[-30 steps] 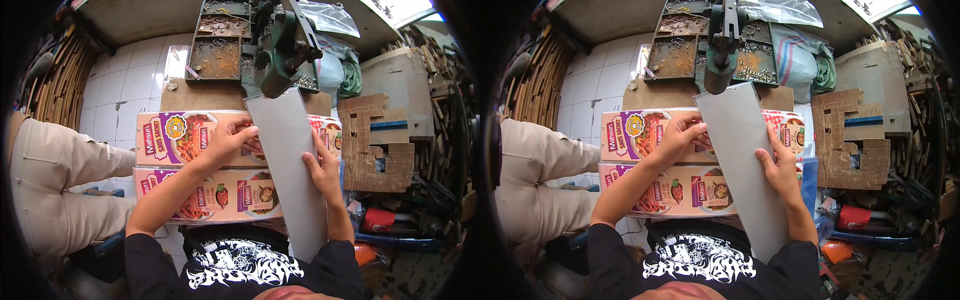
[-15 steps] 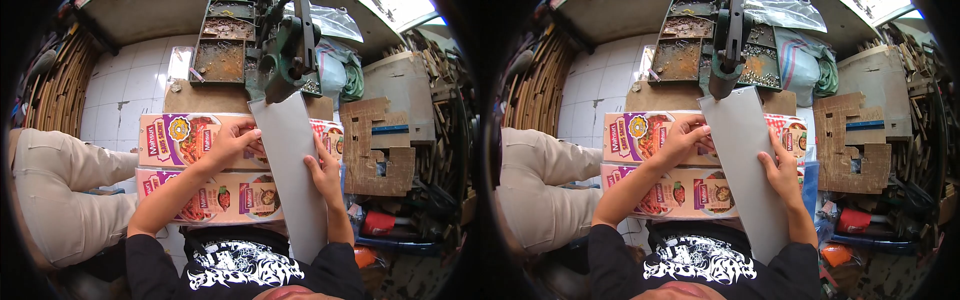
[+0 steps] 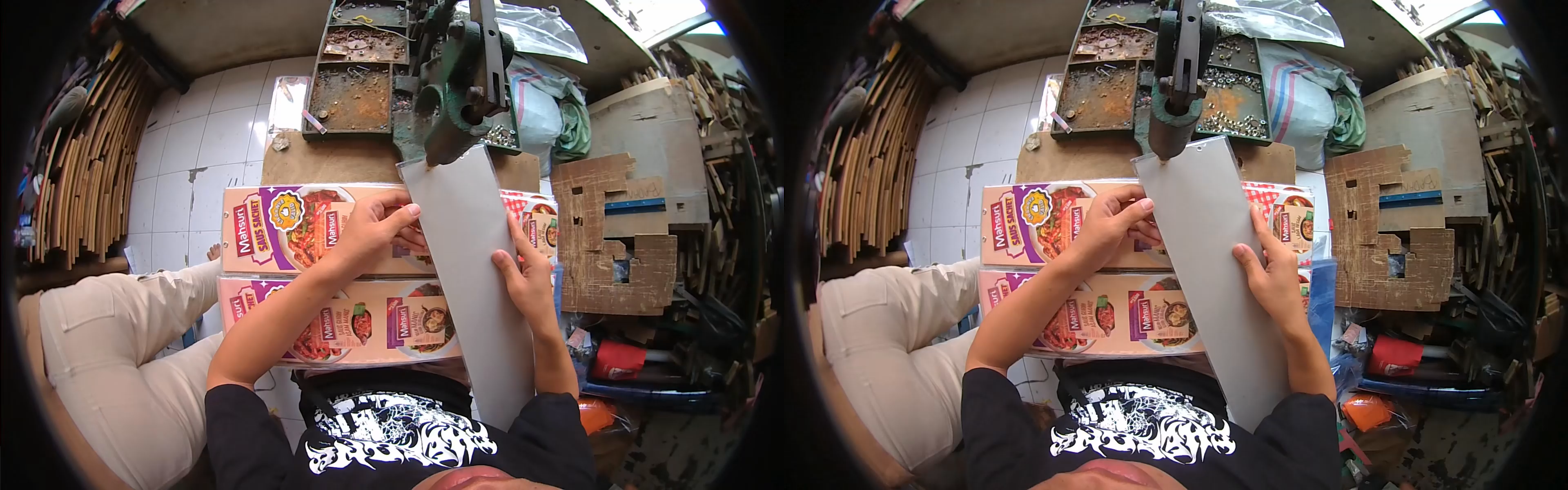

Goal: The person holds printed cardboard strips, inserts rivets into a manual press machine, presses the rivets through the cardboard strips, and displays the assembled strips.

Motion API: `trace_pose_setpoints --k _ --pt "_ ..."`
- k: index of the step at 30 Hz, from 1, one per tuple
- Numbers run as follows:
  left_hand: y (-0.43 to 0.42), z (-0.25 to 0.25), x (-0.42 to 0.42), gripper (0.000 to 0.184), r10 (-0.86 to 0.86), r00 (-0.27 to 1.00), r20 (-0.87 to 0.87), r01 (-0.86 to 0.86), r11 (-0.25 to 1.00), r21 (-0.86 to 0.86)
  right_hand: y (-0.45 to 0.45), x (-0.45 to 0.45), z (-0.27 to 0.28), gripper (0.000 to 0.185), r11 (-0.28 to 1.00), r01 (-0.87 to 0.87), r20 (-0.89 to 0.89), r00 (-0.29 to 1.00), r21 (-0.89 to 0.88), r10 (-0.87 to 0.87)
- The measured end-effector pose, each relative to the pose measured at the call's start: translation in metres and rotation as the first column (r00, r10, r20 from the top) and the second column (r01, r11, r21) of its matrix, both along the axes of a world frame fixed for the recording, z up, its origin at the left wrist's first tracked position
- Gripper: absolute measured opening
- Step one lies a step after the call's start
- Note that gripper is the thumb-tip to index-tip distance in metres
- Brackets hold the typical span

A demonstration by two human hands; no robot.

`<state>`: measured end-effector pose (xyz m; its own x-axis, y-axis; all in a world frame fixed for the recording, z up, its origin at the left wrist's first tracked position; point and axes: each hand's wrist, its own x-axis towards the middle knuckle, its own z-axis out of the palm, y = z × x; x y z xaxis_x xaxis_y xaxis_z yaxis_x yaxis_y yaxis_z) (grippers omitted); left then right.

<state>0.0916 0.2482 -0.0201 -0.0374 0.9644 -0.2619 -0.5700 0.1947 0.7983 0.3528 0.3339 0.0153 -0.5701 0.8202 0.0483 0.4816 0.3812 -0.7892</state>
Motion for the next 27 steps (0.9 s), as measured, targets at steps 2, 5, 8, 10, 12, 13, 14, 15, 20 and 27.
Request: trace_pose_setpoints --k 2,5,8,10,12,13,14,15,20,27 --pt "-0.0003 0.0011 -0.0003 0.028 -0.003 1.0 -0.008 0.003 1.0 0.0 0.0007 0.0003 0.0006 0.06 1.0 -0.003 0.007 1.0 0.002 0.003" --pt "0.0003 0.0003 -0.0004 0.028 -0.004 1.0 -0.015 0.004 1.0 0.008 0.0012 0.0004 0.002 0.061 1.0 -0.007 0.045 0.999 0.014 0.006" --pt "0.0002 -0.001 -0.0003 0.027 -0.002 1.0 -0.009 0.002 1.0 0.016 0.0015 0.0002 0.0004 0.061 1.0 -0.011 0.04 0.999 0.025 0.01" --pt "0.0001 0.0001 0.0004 0.027 -0.002 1.0 -0.003 0.002 1.0 0.017 0.0017 -0.0005 -0.002 0.062 0.999 -0.014 0.007 1.0 0.043 0.014" --pt "0.0001 0.0026 0.0006 0.027 0.003 1.0 -0.019 -0.003 1.0 0.014 0.001 0.0 -0.0021 0.062 0.998 -0.013 -0.022 1.0 0.06 0.014" --pt "0.0004 0.0019 0.0003 0.027 0.001 1.0 -0.021 -0.001 1.0 0.015 0.0011 0.0002 -0.0006 0.061 0.999 -0.01 -0.002 1.0 0.04 0.01" --pt "0.0006 0.0002 0.0 0.027 -0.002 1.0 -0.023 0.002 1.0 0.013 0.0018 0.0003 0.0005 0.061 0.999 -0.009 0.007 1.0 0.032 0.009" --pt "0.0008 -0.0001 -0.0001 0.026 -0.004 1.0 -0.025 0.004 1.0 0.01 0.0024 0.0004 0.0015 0.061 1.0 -0.008 0.016 1.0 0.024 0.008" --pt "0.0003 0.0001 0.0005 0.025 0.003 1.0 -0.005 -0.003 1.0 0.017 0.0016 -0.0007 0.0014 0.061 0.998 -0.026 0.022 0.999 0.061 0.024" --pt "0.0005 -0.0005 0.001 0.024 0.013 1.0 0.004 -0.013 1.0 0.026 0.0008 -0.0008 0.0016 0.061 0.998 -0.017 0.031 0.999 0.062 0.016"
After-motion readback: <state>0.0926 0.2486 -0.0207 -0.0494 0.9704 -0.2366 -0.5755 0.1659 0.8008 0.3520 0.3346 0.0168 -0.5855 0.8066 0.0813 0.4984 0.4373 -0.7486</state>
